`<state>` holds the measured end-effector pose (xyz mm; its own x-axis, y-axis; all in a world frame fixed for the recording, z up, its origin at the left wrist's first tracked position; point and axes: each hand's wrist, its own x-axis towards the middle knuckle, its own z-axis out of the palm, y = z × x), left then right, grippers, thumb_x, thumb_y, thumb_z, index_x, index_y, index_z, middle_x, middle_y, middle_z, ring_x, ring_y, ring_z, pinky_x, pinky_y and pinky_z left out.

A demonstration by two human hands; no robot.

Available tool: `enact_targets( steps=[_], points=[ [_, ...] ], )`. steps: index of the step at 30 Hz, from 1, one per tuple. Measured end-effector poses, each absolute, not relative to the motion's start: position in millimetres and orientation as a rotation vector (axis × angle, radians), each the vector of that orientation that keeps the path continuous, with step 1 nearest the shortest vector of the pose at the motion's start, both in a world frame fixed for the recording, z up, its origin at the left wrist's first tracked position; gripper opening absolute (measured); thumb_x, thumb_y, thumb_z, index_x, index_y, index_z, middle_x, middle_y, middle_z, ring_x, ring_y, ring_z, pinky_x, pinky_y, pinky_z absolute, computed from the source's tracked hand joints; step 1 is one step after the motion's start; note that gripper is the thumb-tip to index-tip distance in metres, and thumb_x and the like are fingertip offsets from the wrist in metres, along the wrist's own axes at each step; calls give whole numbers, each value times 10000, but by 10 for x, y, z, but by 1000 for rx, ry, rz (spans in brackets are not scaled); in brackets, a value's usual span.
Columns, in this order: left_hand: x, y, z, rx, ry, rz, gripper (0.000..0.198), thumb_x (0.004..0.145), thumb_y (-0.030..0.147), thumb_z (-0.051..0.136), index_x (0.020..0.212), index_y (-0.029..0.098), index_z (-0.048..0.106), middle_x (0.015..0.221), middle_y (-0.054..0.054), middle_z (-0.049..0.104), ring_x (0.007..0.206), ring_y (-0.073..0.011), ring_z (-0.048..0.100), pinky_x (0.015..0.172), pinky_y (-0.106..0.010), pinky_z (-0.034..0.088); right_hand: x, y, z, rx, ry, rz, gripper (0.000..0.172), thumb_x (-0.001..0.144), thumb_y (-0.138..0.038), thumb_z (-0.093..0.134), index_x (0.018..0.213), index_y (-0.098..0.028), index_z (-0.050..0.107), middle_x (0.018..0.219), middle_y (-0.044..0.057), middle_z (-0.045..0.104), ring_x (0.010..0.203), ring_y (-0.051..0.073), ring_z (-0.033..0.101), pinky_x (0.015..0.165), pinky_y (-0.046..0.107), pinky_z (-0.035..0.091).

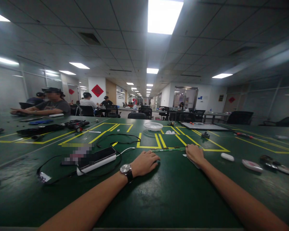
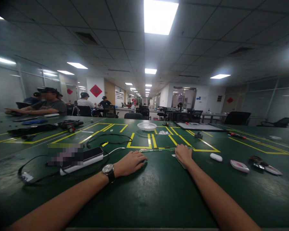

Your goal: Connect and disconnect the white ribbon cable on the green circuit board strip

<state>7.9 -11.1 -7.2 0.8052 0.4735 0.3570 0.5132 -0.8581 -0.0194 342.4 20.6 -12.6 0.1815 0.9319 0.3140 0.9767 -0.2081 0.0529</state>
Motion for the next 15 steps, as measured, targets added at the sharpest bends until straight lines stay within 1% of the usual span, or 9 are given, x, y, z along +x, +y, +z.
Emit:
enact_targets(
  steps=[4,8,15],
  points=[
    [80,-118,-62,-2862,-802,-492,247,974,255,445,1171,246,594,1159,-44,629,1082,-221,547,854,-340,411,3444,228,-137,-2305,-1846,-399,367,960,-263,295,1066,-136,623,1127,172,625,1068,316,567,837,465,461],
    [74,-105,-73,-2869,-782,-491,250,966,237,450,1169,253,595,1161,-42,623,1076,-216,550,851,-336,415,3443,246,-131,-2313,-1826,-366,360,951,-263,310,1091,-164,626,1162,157,614,1092,305,556,856,455,455],
    [63,-82,-93,-2883,-768,-489,251,981,286,449,1186,252,590,1183,-50,604,1087,-220,544,858,-339,423,3403,235,-106,-2341,-1838,-306,345,921,-251,355,1133,-153,610,1205,172,583,1135,326,522,889,486,442]
  ],
)
